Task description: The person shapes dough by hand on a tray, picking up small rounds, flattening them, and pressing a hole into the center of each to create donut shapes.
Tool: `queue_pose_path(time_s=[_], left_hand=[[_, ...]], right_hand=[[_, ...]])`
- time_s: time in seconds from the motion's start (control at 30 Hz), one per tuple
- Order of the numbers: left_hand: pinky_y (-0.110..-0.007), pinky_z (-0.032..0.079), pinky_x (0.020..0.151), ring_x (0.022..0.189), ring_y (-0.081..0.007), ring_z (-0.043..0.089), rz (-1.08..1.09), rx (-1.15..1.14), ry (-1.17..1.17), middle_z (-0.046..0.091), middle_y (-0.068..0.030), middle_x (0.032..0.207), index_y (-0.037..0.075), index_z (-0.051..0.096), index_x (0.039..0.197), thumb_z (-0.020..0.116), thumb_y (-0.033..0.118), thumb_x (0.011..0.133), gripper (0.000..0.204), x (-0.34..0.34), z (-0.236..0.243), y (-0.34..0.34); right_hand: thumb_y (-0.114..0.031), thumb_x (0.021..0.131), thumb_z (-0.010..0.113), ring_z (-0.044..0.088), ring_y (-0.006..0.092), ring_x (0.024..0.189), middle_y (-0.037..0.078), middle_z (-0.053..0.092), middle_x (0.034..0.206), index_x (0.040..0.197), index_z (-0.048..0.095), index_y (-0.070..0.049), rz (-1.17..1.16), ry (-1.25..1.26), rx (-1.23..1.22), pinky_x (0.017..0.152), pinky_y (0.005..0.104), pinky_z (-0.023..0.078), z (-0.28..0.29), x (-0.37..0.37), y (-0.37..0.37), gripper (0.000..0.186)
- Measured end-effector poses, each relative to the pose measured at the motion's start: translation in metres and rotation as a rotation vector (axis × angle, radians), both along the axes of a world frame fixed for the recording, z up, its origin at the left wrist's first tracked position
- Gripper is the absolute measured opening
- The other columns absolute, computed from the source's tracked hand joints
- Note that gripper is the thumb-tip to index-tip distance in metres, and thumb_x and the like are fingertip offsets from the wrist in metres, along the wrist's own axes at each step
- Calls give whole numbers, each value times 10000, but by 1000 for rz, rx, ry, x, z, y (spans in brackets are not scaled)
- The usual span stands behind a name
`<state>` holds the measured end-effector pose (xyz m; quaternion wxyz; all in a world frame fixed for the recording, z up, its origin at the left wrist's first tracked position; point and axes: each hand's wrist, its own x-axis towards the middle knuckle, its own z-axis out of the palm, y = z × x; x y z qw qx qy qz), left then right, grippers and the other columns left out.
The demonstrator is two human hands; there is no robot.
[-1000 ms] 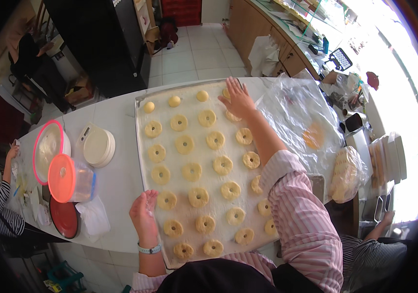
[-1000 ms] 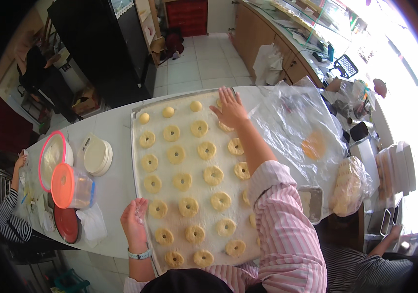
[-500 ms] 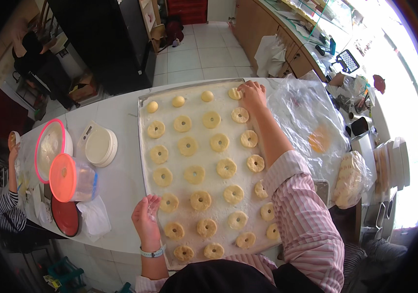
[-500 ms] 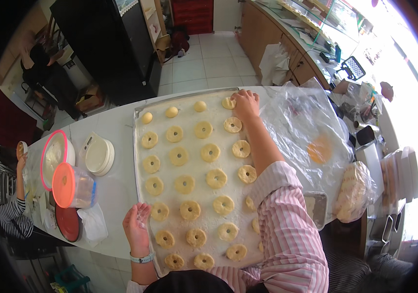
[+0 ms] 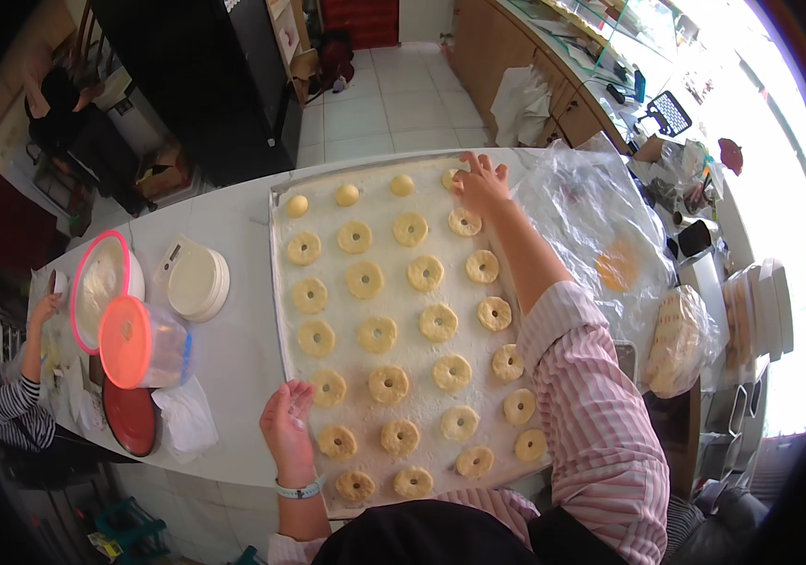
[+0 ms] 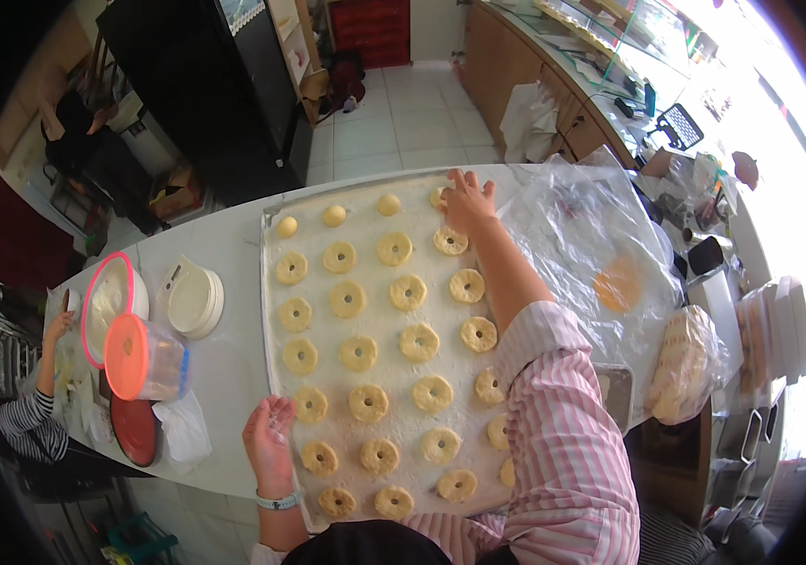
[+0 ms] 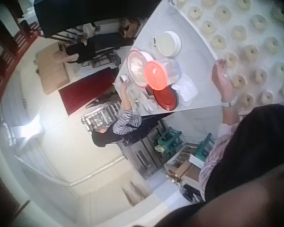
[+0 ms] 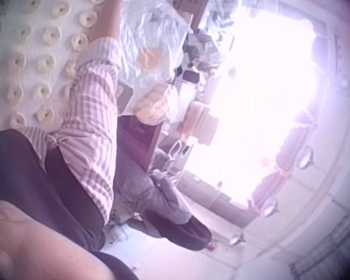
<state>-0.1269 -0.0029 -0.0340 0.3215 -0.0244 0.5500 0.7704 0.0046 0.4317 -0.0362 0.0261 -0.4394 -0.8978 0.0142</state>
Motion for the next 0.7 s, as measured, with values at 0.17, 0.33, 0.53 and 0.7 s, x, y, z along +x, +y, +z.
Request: queue_pose_path(time_s=[0.17,0.33,0.53,0.7], left_hand=[[-375,504,843,869,-244,627,-201,33,17,640,-135,897,-34,609,948,562,148,894,195,10,6,14],[-351,482,872,954,-233,604,-451,71,-8,625,-128,982,-50,567,1062,537,208,920,297,32,34,56],[-256,476,759,858,-128,584,-607,164,-183,614,-67,925,-22,574,1050,533,228,929,281,50,42,73],[-226,447,698,826,-77,559,-726,183,-149,606,-33,906,15,597,978,565,185,912,185,56,26,61]], right_hand=[[-330,839,545,323,262,1207,131,382,1270,1129,563,-26,-121,2,133,917,475,292,-36,9,17,421],[-208,826,614,496,312,1049,161,544,1103,898,670,-92,80,595,-387,899,413,398,2,-2,-77,148],[-308,838,579,383,292,1165,123,447,1195,934,562,-68,162,680,-387,992,462,285,50,32,-281,259],[-266,809,584,355,272,1215,114,439,1226,997,569,-55,51,518,82,1009,449,260,43,44,-333,284]])
